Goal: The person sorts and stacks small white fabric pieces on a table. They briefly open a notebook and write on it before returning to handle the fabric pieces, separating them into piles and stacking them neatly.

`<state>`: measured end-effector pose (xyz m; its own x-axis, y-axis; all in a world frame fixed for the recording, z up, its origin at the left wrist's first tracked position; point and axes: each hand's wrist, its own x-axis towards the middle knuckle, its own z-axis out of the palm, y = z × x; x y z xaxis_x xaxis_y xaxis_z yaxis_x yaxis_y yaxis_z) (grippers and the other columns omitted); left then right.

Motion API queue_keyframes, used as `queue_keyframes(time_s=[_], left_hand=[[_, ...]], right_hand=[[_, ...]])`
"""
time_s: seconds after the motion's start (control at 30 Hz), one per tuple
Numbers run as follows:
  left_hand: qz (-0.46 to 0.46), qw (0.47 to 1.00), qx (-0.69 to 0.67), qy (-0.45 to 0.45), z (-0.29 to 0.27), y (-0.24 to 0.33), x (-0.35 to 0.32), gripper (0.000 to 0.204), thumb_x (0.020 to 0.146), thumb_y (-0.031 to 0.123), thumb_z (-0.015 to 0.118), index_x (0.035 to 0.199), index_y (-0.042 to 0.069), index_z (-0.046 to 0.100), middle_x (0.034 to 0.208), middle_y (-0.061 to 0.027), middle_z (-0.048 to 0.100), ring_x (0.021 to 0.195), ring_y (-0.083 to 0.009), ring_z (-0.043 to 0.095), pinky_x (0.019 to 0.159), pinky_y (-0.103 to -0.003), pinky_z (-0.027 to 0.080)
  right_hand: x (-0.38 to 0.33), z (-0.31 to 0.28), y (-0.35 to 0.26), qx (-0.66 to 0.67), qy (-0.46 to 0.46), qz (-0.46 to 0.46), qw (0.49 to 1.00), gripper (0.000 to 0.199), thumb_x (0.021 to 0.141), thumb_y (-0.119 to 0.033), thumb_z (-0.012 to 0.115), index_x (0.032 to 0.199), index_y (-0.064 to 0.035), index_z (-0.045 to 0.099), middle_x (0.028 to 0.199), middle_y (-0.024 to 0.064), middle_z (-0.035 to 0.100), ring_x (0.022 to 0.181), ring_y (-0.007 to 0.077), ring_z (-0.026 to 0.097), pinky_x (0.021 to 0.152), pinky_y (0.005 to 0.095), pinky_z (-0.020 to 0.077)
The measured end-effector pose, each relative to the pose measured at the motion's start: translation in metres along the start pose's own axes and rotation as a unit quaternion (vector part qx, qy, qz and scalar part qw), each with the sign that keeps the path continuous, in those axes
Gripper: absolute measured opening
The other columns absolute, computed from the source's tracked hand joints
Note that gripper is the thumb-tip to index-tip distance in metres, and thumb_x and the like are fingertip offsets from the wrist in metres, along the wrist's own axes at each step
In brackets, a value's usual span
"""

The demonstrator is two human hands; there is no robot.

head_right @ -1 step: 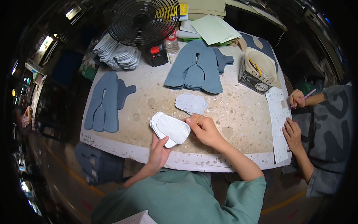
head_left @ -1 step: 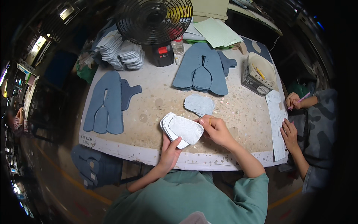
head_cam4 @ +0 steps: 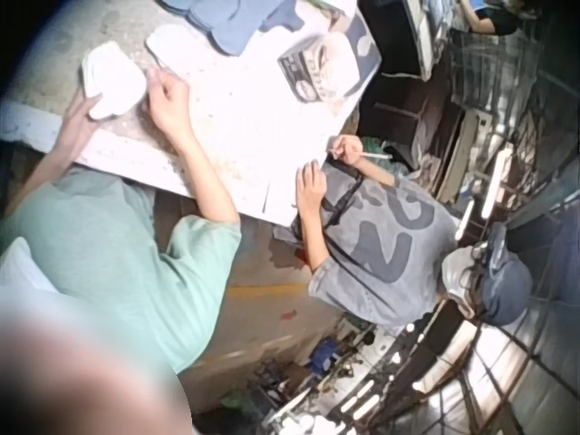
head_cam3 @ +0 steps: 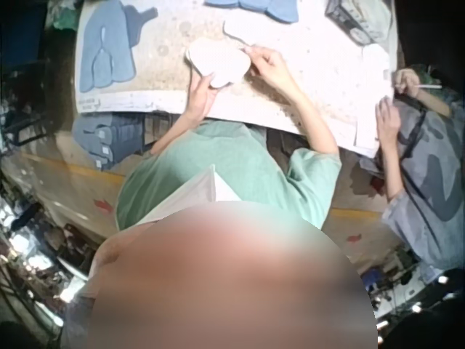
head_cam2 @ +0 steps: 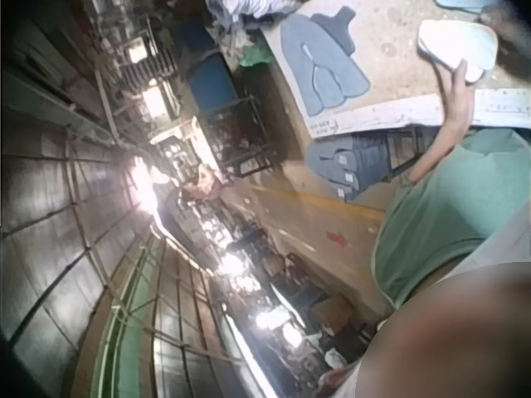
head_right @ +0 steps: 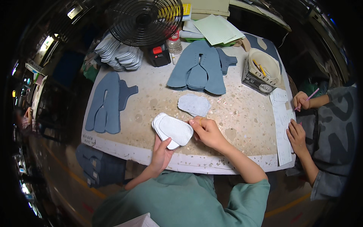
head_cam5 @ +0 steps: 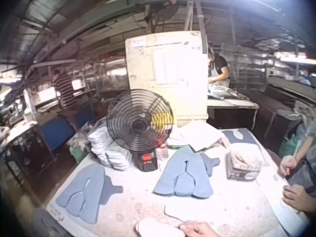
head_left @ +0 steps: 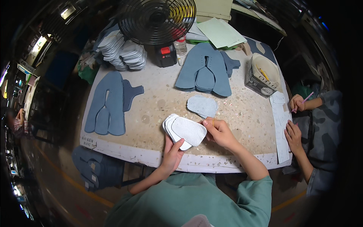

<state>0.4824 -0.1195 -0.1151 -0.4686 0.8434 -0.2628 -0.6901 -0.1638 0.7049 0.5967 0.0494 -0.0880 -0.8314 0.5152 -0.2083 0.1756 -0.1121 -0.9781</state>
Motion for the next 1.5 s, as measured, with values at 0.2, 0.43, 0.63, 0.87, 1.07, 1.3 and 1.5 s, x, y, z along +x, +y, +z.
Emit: queue_keyframes(time_s=[0.2, 0.43, 0.63, 0.87, 1.07, 1.3, 1.5], left_hand=[[0.006, 1.000, -0.015, 0.004, -0.004, -0.004, 0.001, 0.063, 0.097, 0.011, 0.042, 0.152, 0.013, 0.011, 0.150, -0.0132, 0.029, 0.138, -0.0268, 0.036, 0.112, -0.044, 0.035], [-0.030, 0.993, -0.111, 0.020, -0.011, -0.005, 0.004, 0.056, 0.099, 0.019, 0.038, 0.150, 0.013, 0.016, 0.149, -0.0128, 0.033, 0.136, -0.0272, 0.039, 0.110, -0.045, 0.037], [0.001, 1.000, -0.016, 0.009, -0.002, -0.001, 0.000, 0.061, 0.097, 0.013, 0.040, 0.152, 0.015, 0.013, 0.149, -0.0123, 0.033, 0.136, -0.0269, 0.039, 0.109, -0.044, 0.039], [-0.005, 0.998, -0.053, 0.014, -0.002, -0.001, 0.000, 0.062, 0.096, 0.011, 0.041, 0.152, 0.016, 0.013, 0.149, -0.0112, 0.032, 0.136, -0.0264, 0.039, 0.111, -0.044, 0.037], [-0.012, 0.998, -0.061, 0.026, -0.005, -0.003, 0.001, 0.061, 0.097, 0.016, 0.041, 0.151, 0.016, 0.014, 0.150, -0.0113, 0.033, 0.136, -0.0275, 0.040, 0.111, -0.045, 0.038], [0.005, 1.000, 0.006, 0.007, -0.006, -0.006, -0.001, 0.064, 0.097, 0.009, 0.042, 0.152, 0.016, 0.011, 0.148, -0.0107, 0.034, 0.135, -0.0250, 0.040, 0.110, -0.043, 0.038], [0.000, 1.000, 0.013, 0.014, -0.003, -0.005, 0.000, 0.071, 0.094, -0.002, 0.045, 0.152, 0.016, 0.010, 0.147, -0.0096, 0.034, 0.134, -0.0225, 0.041, 0.109, -0.041, 0.038]], right_hand=[[-0.006, 0.000, -0.015, -0.078, 0.042, -0.104, 0.991, 0.020, 0.089, -0.007, 0.065, 0.107, -0.0017, 0.071, 0.083, 0.0035, 0.059, 0.060, 0.0063, 0.053, 0.052, 0.0204, 0.0423], [0.007, -0.008, -0.009, -0.489, 0.186, -0.355, 0.775, 0.017, 0.083, -0.004, 0.069, 0.100, -0.0055, 0.074, 0.085, 0.0068, 0.061, 0.065, 0.0158, 0.061, 0.056, 0.0268, 0.0488], [0.000, 0.002, -0.005, -0.239, 0.037, -0.173, 0.955, 0.022, 0.085, -0.010, 0.070, 0.105, -0.0027, 0.072, 0.079, 0.0039, 0.061, 0.063, 0.0099, 0.055, 0.060, 0.0237, 0.0444], [-0.008, -0.002, -0.025, -0.192, 0.151, -0.243, 0.939, 0.024, 0.082, 0.002, 0.067, 0.106, -0.0030, 0.072, 0.085, 0.0027, 0.057, 0.067, 0.0058, 0.052, 0.058, 0.0190, 0.0425], [0.000, -0.018, -0.027, -0.210, 0.267, -0.343, 0.876, 0.022, 0.084, 0.003, 0.064, 0.105, -0.0012, 0.071, 0.087, 0.0036, 0.057, 0.062, 0.0054, 0.053, 0.052, 0.0196, 0.0447], [-0.003, -0.003, -0.013, 0.138, -0.024, 0.056, 0.988, 0.023, 0.093, -0.012, 0.062, 0.111, 0.0008, 0.066, 0.076, -0.0022, 0.062, 0.061, 0.0027, 0.053, 0.052, 0.0173, 0.0417], [0.024, -0.006, 0.002, -0.347, 0.194, -0.216, 0.892, 0.015, 0.084, -0.011, 0.068, 0.097, -0.0044, 0.069, 0.085, 0.0090, 0.059, 0.066, 0.0254, 0.062, 0.061, 0.0338, 0.0503]])
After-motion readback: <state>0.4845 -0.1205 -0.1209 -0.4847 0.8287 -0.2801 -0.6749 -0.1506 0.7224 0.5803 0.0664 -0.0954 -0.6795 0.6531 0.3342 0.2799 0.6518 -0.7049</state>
